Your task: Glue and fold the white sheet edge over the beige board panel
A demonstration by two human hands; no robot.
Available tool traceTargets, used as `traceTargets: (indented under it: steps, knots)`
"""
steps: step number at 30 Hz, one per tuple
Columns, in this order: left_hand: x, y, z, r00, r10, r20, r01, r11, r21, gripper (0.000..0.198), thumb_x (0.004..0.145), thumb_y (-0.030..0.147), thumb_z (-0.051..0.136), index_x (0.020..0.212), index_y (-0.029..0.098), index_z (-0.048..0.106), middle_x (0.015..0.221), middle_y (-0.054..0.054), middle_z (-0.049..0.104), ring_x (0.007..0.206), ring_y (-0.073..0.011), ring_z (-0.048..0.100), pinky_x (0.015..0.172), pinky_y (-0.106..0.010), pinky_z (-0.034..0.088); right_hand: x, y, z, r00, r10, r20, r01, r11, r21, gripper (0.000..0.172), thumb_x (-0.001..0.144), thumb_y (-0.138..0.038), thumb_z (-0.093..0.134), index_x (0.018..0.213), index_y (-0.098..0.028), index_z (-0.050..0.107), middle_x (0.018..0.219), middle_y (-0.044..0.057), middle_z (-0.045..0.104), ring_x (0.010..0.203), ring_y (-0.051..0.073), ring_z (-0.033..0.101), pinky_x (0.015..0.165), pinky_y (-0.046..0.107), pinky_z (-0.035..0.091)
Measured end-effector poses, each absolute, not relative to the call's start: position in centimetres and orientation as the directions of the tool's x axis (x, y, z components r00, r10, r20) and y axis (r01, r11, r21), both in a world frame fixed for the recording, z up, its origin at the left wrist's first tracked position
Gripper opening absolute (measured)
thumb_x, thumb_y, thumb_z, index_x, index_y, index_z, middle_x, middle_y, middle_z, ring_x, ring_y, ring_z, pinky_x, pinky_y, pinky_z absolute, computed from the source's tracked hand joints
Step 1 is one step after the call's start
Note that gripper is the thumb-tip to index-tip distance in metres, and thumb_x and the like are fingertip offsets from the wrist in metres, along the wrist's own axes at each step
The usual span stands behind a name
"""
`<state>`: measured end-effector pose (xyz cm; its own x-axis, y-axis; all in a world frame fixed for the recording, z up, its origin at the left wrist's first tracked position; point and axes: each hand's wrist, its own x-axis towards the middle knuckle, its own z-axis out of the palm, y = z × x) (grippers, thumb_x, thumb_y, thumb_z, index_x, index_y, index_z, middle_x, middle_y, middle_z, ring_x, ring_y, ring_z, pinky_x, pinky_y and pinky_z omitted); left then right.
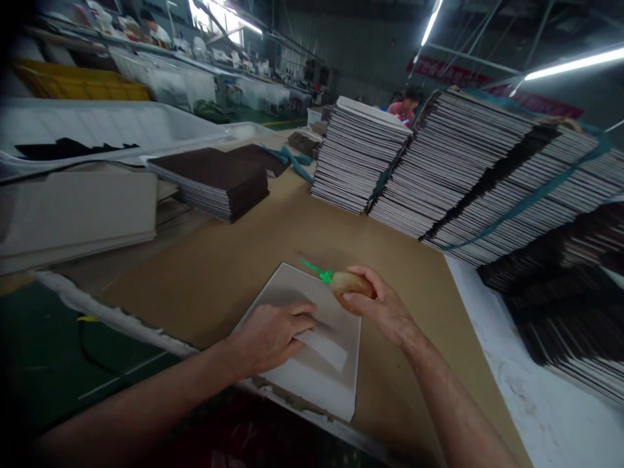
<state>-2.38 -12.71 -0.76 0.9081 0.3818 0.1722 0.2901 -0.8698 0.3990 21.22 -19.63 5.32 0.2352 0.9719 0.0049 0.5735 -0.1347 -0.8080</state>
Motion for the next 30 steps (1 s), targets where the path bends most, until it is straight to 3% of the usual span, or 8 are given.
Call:
traceTargets:
  steps: [2, 6, 13, 17, 22, 30]
  knots:
    - [-2.4, -12.7, -0.9, 0.905, 0.386, 0.179, 0.292, -0.869, 0.399, 0.019, 0.089, 0.027, 0.054, 0.105, 0.024, 0.064, 0.127, -0.001, 0.057, 0.094, -0.0189, 0.065, 0.075, -0.030, 0.054, 20.4, -18.6, 5.1, 0.231, 0.973, -0.005, 0.544, -0.134, -0.828, 0.055, 0.075, -0.048, 0.069, 0.123, -0.026, 0.055, 0.107, 0.003, 0.065, 0.098, 0.027, 0.059, 0.083, 0.037, 0.046]
    - [-2.5, -12.8, -1.0, 0.904, 0.387, 0.184, 0.291, -0.870, 0.398, 0.019, 0.089, 0.027, 0.054, 0.105, 0.024, 0.063, 0.126, -0.001, 0.057, 0.091, -0.0183, 0.065, 0.073, -0.031, 0.054, 18.7, -16.7, 4.6, 0.258, 0.964, 0.059, 0.633, -0.123, -0.764, 0.038, 0.079, -0.048, 0.064, 0.110, -0.026, 0.061, 0.098, 0.001, 0.066, 0.089, 0.023, 0.060, 0.077, 0.034, 0.045]
    - [-2.5, -12.7, -1.3, 0.902, 0.379, 0.206, 0.277, -0.875, 0.396, 0.016, 0.087, 0.028, 0.056, 0.101, 0.024, 0.062, 0.126, 0.005, 0.057, 0.090, -0.0223, 0.066, 0.067, -0.037, 0.056, 16.4, -15.1, 5.3, 0.130, 0.975, 0.180, 0.766, 0.016, -0.642, 0.025, 0.082, -0.042, 0.059, 0.099, -0.025, 0.064, 0.092, -0.001, 0.065, 0.084, 0.021, 0.058, 0.074, 0.033, 0.042]
    - [-2.6, -12.7, -1.1, 0.904, 0.378, 0.199, 0.272, -0.869, 0.414, 0.015, 0.087, 0.028, 0.054, 0.100, 0.023, 0.062, 0.123, 0.003, 0.058, 0.088, -0.0209, 0.066, 0.067, -0.034, 0.054, 16.3, -14.2, 5.9, 0.036, 0.977, 0.210, 0.821, 0.091, -0.564, 0.019, 0.082, -0.036, 0.058, 0.096, -0.024, 0.064, 0.093, 0.000, 0.064, 0.086, 0.020, 0.058, 0.075, 0.033, 0.042]
    - [-2.6, -12.7, -0.7, 0.901, 0.389, 0.190, 0.290, -0.868, 0.403, 0.012, 0.087, 0.028, 0.054, 0.094, 0.022, 0.061, 0.125, 0.004, 0.058, 0.088, -0.0213, 0.066, 0.064, -0.034, 0.052, 16.3, -13.3, 7.6, -0.124, 0.978, 0.169, 0.888, 0.186, -0.420, 0.011, 0.082, -0.031, 0.059, 0.089, -0.023, 0.064, 0.084, -0.001, 0.061, 0.077, 0.019, 0.056, 0.068, 0.032, 0.039]
    - [-2.6, -12.7, -0.7, 0.907, 0.383, 0.175, 0.289, -0.869, 0.402, 0.015, 0.086, 0.027, 0.055, 0.099, 0.023, 0.062, 0.126, 0.002, 0.057, 0.089, -0.0198, 0.066, 0.067, -0.032, 0.052, 15.4, -12.8, 9.1, -0.291, 0.944, 0.153, 0.885, 0.326, -0.332, 0.004, 0.086, -0.027, 0.063, 0.086, -0.022, 0.063, 0.082, -0.002, 0.055, 0.074, 0.016, 0.051, 0.067, 0.029, 0.037]
